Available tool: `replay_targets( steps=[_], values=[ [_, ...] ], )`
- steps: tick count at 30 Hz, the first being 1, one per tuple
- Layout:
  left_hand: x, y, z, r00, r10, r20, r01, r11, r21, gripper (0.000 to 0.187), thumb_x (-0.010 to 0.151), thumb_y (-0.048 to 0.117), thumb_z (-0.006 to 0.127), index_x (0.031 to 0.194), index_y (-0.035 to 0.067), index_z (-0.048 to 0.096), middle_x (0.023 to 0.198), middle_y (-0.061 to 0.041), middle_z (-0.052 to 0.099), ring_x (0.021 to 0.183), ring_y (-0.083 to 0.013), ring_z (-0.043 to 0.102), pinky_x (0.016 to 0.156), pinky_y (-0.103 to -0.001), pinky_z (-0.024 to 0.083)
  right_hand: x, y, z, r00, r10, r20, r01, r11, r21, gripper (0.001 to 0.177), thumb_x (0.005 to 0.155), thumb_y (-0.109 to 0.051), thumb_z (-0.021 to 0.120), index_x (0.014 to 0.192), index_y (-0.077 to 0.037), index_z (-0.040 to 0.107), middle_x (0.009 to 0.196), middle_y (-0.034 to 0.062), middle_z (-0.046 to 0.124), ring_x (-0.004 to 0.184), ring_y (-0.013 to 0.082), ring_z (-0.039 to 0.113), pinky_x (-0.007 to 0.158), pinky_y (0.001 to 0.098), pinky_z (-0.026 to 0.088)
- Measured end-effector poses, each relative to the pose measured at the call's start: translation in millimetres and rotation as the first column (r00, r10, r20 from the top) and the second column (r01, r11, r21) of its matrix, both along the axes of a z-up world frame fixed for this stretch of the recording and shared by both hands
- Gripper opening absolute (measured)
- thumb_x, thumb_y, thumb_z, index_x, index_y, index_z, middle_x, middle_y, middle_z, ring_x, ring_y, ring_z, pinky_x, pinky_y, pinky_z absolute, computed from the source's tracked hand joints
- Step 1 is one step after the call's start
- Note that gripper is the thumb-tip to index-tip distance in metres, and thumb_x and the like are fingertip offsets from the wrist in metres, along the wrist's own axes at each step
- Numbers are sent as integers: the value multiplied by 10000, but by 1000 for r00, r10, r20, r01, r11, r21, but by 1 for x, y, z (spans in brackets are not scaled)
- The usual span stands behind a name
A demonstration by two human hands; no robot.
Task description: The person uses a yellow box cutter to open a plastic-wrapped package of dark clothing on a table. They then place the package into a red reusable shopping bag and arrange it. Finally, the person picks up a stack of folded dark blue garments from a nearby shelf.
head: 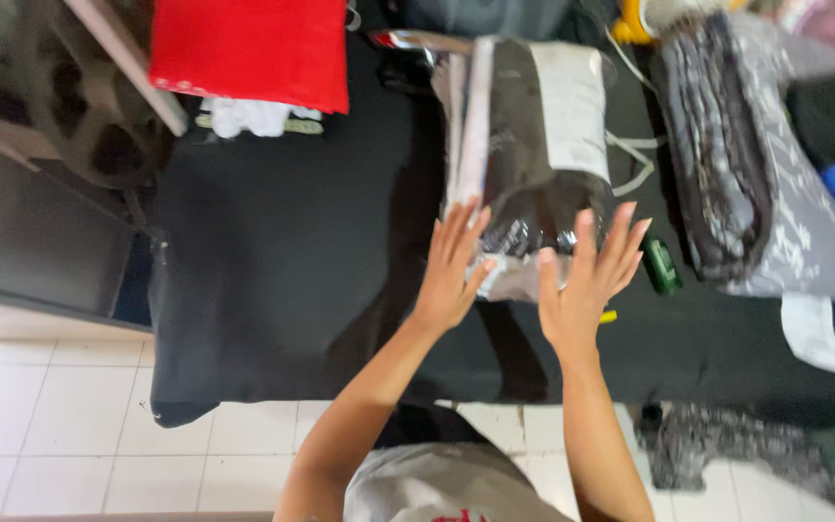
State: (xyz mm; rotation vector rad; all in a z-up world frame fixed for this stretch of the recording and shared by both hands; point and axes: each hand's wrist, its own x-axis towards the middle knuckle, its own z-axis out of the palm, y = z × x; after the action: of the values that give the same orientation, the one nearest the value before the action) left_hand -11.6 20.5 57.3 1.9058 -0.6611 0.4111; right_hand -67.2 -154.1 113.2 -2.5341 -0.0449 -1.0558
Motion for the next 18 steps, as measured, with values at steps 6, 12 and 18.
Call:
replay_targets(
  steps=[6, 12, 18],
  values=[
    [-6, 38, 17, 984, -66, -166, 6, 941, -339, 625, 1093, 257, 516, 1624, 41, 266, 1710, -159, 268, 1608, -346, 232, 1301, -494, 177, 11, 53, 29, 988, -151, -34, 146, 982, -117, 493, 1045, -292, 680, 1491, -110, 572, 1691, 171, 322, 1590, 443, 169, 1226, 675, 52],
    [27, 145, 13, 934, 326, -148, -353, 907, -230, 478, 1069, 225, 581, 1506, 58, 483, 1619, -173, 410, 1540, -357, 329, 1256, -453, 276, 63, 165, 39, 894, 448, -17, -441, 887, 138, 483, 1015, -142, 710, 1463, -55, 553, 1630, 161, 398, 1564, 386, 330, 1284, 482, 291],
    [76, 267, 11, 892, 422, -163, -434, 900, -46, 435, 1022, 213, 637, 1432, 86, 567, 1551, -148, 483, 1490, -368, 349, 1212, -465, 315, 280, 279, -27, 933, 352, -74, -306, 886, 349, 823, 987, -336, 815, 1577, -21, 337, 1627, 330, 261, 1527, 463, 229, 1209, 503, 274]
  ],
)
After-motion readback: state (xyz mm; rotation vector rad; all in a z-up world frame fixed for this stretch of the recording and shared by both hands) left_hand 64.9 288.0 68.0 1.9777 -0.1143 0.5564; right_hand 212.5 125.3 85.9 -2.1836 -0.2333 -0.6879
